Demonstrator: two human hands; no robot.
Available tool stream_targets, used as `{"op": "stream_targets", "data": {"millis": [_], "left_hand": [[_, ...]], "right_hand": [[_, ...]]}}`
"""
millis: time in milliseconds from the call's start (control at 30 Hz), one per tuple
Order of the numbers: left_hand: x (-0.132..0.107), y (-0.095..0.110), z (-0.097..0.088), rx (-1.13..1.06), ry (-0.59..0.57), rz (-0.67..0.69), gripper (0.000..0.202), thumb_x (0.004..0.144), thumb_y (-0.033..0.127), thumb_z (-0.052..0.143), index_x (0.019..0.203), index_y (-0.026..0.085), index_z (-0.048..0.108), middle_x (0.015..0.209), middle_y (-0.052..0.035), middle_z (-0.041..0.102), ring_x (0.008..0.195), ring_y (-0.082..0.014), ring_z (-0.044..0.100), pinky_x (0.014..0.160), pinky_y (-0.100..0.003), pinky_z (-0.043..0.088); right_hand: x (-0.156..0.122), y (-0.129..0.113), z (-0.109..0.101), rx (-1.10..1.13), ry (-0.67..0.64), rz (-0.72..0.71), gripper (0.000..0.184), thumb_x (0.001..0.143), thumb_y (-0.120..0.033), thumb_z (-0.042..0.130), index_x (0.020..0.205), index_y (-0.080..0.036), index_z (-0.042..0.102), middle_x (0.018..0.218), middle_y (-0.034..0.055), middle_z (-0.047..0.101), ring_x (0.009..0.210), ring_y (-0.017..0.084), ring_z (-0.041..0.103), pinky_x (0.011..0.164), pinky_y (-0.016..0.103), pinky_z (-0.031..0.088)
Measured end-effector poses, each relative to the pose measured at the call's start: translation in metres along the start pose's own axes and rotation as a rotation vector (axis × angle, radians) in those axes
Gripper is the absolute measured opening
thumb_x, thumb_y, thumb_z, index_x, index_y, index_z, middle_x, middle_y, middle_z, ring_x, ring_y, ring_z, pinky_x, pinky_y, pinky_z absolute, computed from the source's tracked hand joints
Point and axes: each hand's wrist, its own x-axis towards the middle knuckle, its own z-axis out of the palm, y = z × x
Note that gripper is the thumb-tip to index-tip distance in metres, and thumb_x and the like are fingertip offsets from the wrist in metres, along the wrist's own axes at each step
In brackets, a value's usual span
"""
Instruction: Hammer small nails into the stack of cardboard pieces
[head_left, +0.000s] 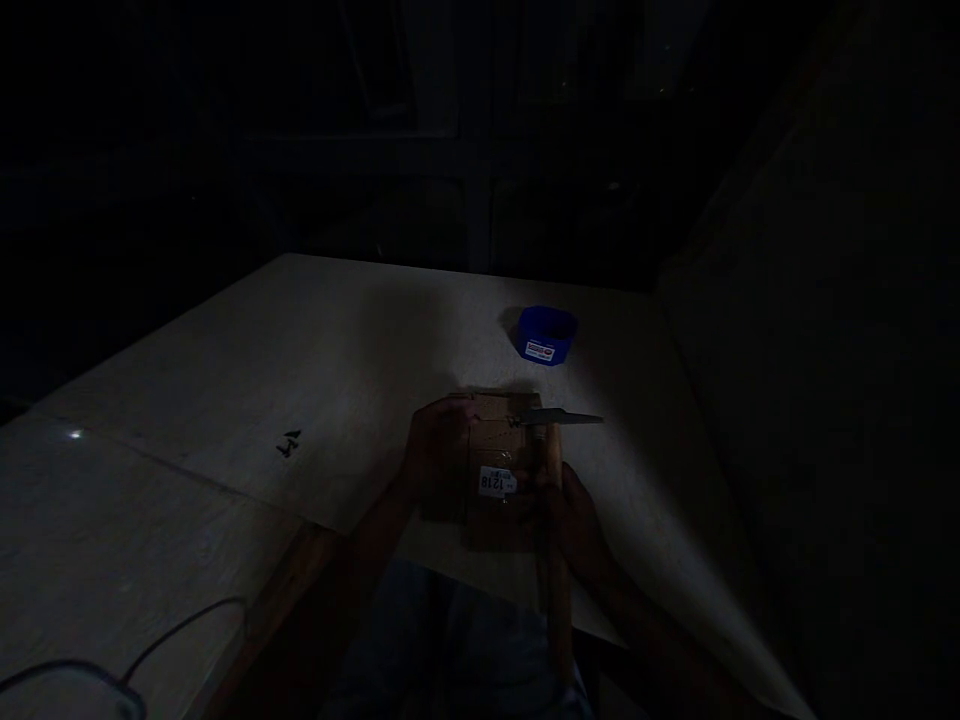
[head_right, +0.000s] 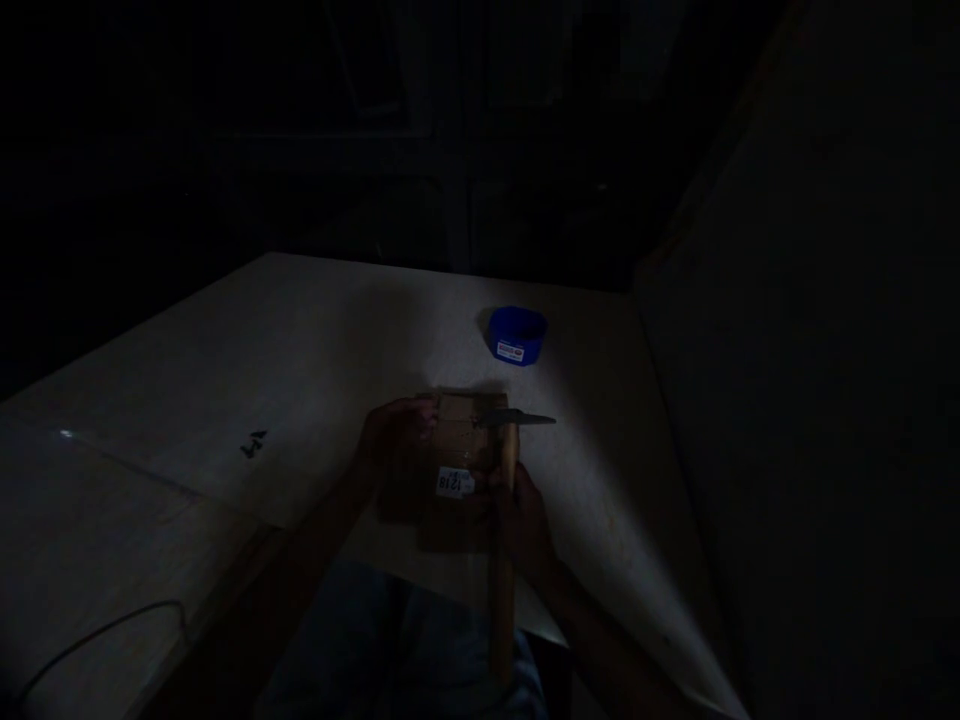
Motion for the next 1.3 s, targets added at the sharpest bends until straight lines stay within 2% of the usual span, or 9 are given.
{"op": "stream_targets", "data": {"millis": [133,200,333,533,667,900,1000,1200,1300], "left_hand": [[0.011,-0.006,0.020,0.328,-0.077,0.258,0.024,0.086,0.036,0.061,0.096,0.022,0.077,0.101,-0.0066,0.078,0.098,-0.0215,0.072,0.092,-0.036,0.055],[0.015,-0.008,0.024,0.449,-0.149,0.318,0.022,0.088,0.034,0.060,0.097,0.024,0.077,0.103,-0.0041,0.078,0.100,-0.0209,0.072,0.097,-0.037,0.054],[0.019,-0.011,0.026,0.517,-0.296,0.322,0.022,0.090,0.033,0.058,0.103,0.028,0.075,0.108,0.0000,0.078,0.102,-0.0189,0.072,0.095,-0.033,0.055],[0.019,-0.019,0.026,0.488,-0.339,0.279,0.025,0.090,0.032,0.057,0.107,0.027,0.075,0.111,0.0001,0.077,0.105,-0.0199,0.071,0.099,-0.034,0.054],[0.017,-0.024,0.028,0.451,-0.326,0.256,0.024,0.090,0.032,0.057,0.106,0.027,0.075,0.110,-0.0007,0.077,0.104,-0.0202,0.071,0.096,-0.033,0.056],[0.017,-0.027,0.030,0.451,-0.317,0.275,0.031,0.088,0.033,0.059,0.115,0.025,0.073,0.110,-0.0043,0.076,0.100,-0.0205,0.071,0.093,-0.034,0.057],[0.017,-0.029,0.030,0.456,-0.304,0.312,0.028,0.086,0.030,0.061,0.110,0.025,0.075,0.107,-0.0043,0.076,0.097,-0.0200,0.071,0.090,-0.033,0.058],[0.014,-0.031,0.031,0.445,-0.219,0.282,0.019,0.081,0.029,0.066,0.095,0.024,0.076,0.095,-0.0027,0.077,0.084,-0.0187,0.071,0.081,-0.031,0.059],[0.014,-0.030,0.031,0.439,-0.210,0.269,0.019,0.082,0.031,0.064,0.095,0.024,0.076,0.095,-0.0021,0.078,0.085,-0.0188,0.071,0.082,-0.031,0.058]], "right_hand": [[0.001,0.001,0.001,-0.028,-0.003,0.010,0.045,0.089,-0.059,0.057,0.110,-0.019,0.062,0.100,0.0091,0.075,0.077,0.022,0.072,0.061,0.030,0.058],[0.002,0.000,0.002,-0.020,0.010,0.004,0.043,0.089,-0.058,0.057,0.109,-0.020,0.062,0.099,0.0080,0.075,0.078,0.022,0.072,0.063,0.031,0.058],[0.003,-0.001,0.003,-0.024,0.024,-0.021,0.037,0.092,-0.054,0.055,0.105,-0.021,0.063,0.098,0.0075,0.075,0.083,0.023,0.071,0.070,0.033,0.059],[0.003,-0.004,0.004,-0.034,0.014,-0.006,0.035,0.093,-0.053,0.051,0.103,-0.021,0.061,0.093,0.0064,0.074,0.072,0.022,0.070,0.060,0.032,0.057],[0.003,-0.005,0.004,-0.034,0.011,0.003,0.034,0.093,-0.053,0.052,0.101,-0.021,0.060,0.092,0.0063,0.074,0.073,0.022,0.070,0.061,0.032,0.057],[0.004,-0.001,0.003,-0.074,0.024,-0.028,0.034,0.094,-0.053,0.050,0.102,-0.021,0.059,0.092,0.0061,0.073,0.074,0.022,0.069,0.061,0.032,0.057],[0.004,0.001,0.002,-0.074,0.024,-0.013,0.033,0.093,-0.053,0.051,0.103,-0.022,0.059,0.092,0.0064,0.073,0.075,0.022,0.070,0.060,0.031,0.056],[0.005,0.005,0.003,-0.046,0.032,0.010,0.033,0.092,-0.053,0.052,0.101,-0.022,0.060,0.091,0.0051,0.073,0.078,0.021,0.070,0.060,0.029,0.055],[0.005,0.007,0.003,-0.040,0.032,0.009,0.032,0.093,-0.051,0.052,0.103,-0.022,0.060,0.090,0.0046,0.073,0.079,0.022,0.069,0.060,0.029,0.056]]}}
